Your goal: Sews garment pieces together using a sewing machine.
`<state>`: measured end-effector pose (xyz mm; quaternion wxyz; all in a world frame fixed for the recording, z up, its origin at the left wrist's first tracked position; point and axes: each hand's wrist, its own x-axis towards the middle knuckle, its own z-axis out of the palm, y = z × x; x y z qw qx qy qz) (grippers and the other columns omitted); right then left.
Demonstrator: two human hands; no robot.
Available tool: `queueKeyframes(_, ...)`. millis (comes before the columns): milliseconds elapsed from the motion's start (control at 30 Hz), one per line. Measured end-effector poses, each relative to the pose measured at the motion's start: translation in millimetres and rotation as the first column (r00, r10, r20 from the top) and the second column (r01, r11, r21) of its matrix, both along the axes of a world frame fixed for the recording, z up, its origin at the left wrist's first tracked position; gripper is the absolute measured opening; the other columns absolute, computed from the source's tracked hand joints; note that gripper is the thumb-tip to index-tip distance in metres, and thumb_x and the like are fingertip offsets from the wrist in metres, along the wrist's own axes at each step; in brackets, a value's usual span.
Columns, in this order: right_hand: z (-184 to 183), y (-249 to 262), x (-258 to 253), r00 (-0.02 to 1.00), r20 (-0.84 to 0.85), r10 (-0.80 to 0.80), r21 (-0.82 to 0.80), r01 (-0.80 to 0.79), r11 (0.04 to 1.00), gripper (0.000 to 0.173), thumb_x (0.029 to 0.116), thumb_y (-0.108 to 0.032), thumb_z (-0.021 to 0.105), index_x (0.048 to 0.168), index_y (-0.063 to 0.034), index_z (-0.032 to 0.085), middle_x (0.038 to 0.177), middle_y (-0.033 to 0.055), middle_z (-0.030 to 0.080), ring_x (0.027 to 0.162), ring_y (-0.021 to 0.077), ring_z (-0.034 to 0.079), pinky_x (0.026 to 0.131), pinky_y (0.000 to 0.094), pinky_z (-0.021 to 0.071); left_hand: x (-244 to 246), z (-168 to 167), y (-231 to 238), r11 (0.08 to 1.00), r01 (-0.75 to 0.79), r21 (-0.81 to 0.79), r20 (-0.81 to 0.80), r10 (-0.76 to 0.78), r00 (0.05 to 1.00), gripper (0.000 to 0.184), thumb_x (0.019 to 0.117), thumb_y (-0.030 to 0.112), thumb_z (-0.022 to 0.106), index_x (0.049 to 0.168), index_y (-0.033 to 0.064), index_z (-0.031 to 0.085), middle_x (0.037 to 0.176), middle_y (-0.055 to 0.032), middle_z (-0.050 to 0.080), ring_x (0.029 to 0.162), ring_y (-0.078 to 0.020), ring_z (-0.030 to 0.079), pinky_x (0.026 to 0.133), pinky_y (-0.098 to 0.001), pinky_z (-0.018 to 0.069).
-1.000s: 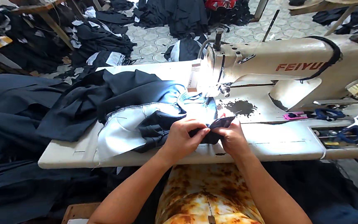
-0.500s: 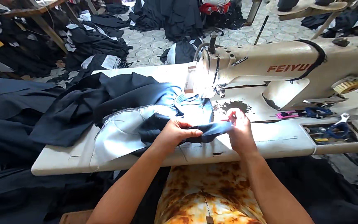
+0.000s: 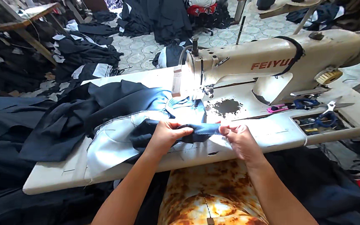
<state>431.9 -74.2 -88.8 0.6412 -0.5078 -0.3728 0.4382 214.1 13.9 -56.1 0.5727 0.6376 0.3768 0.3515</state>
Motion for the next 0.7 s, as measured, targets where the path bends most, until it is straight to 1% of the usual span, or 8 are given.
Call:
queueKeyframes(33, 0.7, 2.5, -1.4, 0.999, -0.030, -0.009, 0.028, 0.010, 1.000, 0.015, 0.0894, 0.009, 0.066, 0.088, -0.0035, 0.074, 0.091, 0.0007, 0.075, 0.082, 0.0047, 0.068, 0.079, 0.0230, 0.0583, 0.0, -0.7, 0.1, 1.000, 0.001, 0.016, -0.010, 0.000, 1.000, 0.009, 0.0839, -0.004, 0.078, 0.079, 0.0023, 0.075, 0.072, -0.0032, 0.072, 0.067, -0.0058, 0.067, 0.067, -0.0233, 0.0575)
queueKeyframes(100, 2.4, 9.0, -3.4, 0.994, -0.089, -0.064, 0.052, 0.069, 0.996, 0.019, 0.0839, 0.016, 0.068, 0.081, -0.0023, 0.071, 0.080, 0.0019, 0.073, 0.072, 0.0068, 0.068, 0.073, 0.0258, 0.0606, 0.3, -2.5, 1.0, 0.998, -0.011, 0.059, -0.042, 0.013, 0.999, 0.008, 0.0835, -0.001, 0.079, 0.078, 0.0039, 0.075, 0.071, -0.0020, 0.072, 0.064, -0.0047, 0.065, 0.064, -0.0229, 0.0559)
queueKeyframes(167, 5.8, 14.4, -2.9, 0.988, -0.118, -0.096, 0.045, 0.102, 0.994, 0.018, 0.0840, 0.016, 0.069, 0.080, -0.0016, 0.072, 0.074, 0.0020, 0.073, 0.066, 0.0069, 0.068, 0.068, 0.0258, 0.0613, 1.6, -4.1, 1.2, 0.995, -0.034, 0.094, -0.058, 0.039, 0.998, 0.009, 0.0826, 0.002, 0.081, 0.077, 0.0052, 0.075, 0.069, -0.0009, 0.071, 0.062, -0.0040, 0.064, 0.062, -0.0226, 0.0552)
queueKeyframes(267, 9.3, 20.1, -2.6, 0.985, -0.112, -0.129, 0.008, 0.131, 0.991, 0.017, 0.0857, 0.013, 0.070, 0.080, -0.0023, 0.073, 0.073, 0.0010, 0.073, 0.062, 0.0052, 0.067, 0.062, 0.0226, 0.0595, 3.6, -5.3, 0.4, 0.991, -0.064, 0.115, -0.059, 0.072, 0.996, 0.010, 0.0815, 0.002, 0.083, 0.076, 0.0056, 0.075, 0.068, 0.0001, 0.070, 0.060, -0.0030, 0.063, 0.060, -0.0219, 0.0541)
queueKeyframes(400, 10.7, 23.7, -0.2, 0.989, -0.097, -0.114, -0.004, 0.114, 0.993, 0.018, 0.0848, 0.016, 0.069, 0.080, -0.0004, 0.072, 0.074, 0.0031, 0.073, 0.064, 0.0082, 0.069, 0.064, 0.0252, 0.0618, 5.5, -6.5, 2.2, 0.989, -0.095, 0.111, -0.053, 0.102, 0.993, 0.012, 0.0809, 0.002, 0.084, 0.076, 0.0047, 0.073, 0.069, -0.0007, 0.070, 0.062, -0.0040, 0.063, 0.061, -0.0224, 0.0540)
queueKeyframes(500, 13.2, 24.6, 1.9, 0.988, -0.113, -0.103, -0.019, 0.102, 0.995, 0.019, 0.0849, 0.018, 0.067, 0.080, 0.0002, 0.071, 0.073, 0.0036, 0.073, 0.062, 0.0085, 0.069, 0.064, 0.0253, 0.0620, 5.9, -6.8, 3.9, 0.987, -0.099, 0.130, -0.060, 0.107, 0.992, 0.015, 0.0809, 0.002, 0.083, 0.073, 0.0052, 0.071, 0.066, 0.0006, 0.067, 0.060, -0.0032, 0.060, 0.060, -0.0214, 0.0518)
queueKeyframes(633, 17.8, 24.8, 5.8, 0.992, -0.101, -0.074, -0.048, 0.070, 0.996, 0.017, 0.0876, 0.014, 0.067, 0.078, -0.0004, 0.070, 0.070, 0.0027, 0.072, 0.060, 0.0072, 0.067, 0.061, 0.0237, 0.0605, 7.1, -7.9, 5.6, 0.986, -0.096, 0.136, -0.063, 0.106, 0.992, 0.014, 0.0812, 0.003, 0.083, 0.073, 0.0058, 0.072, 0.066, 0.0011, 0.068, 0.060, -0.0029, 0.061, 0.060, -0.0218, 0.0525)
queueKeyframes(700, 19.8, 24.6, 7.9, 0.996, -0.079, -0.048, -0.063, 0.043, 0.997, 0.016, 0.0884, 0.013, 0.067, 0.079, -0.0003, 0.070, 0.070, 0.0020, 0.071, 0.060, 0.0064, 0.067, 0.062, 0.0231, 0.0600, 7.8, -6.9, 4.9, 0.987, -0.095, 0.132, -0.055, 0.103, 0.993, 0.012, 0.0813, 0.002, 0.082, 0.075, 0.0053, 0.072, 0.068, 0.0010, 0.069, 0.062, -0.0031, 0.063, 0.063, -0.0223, 0.0549)
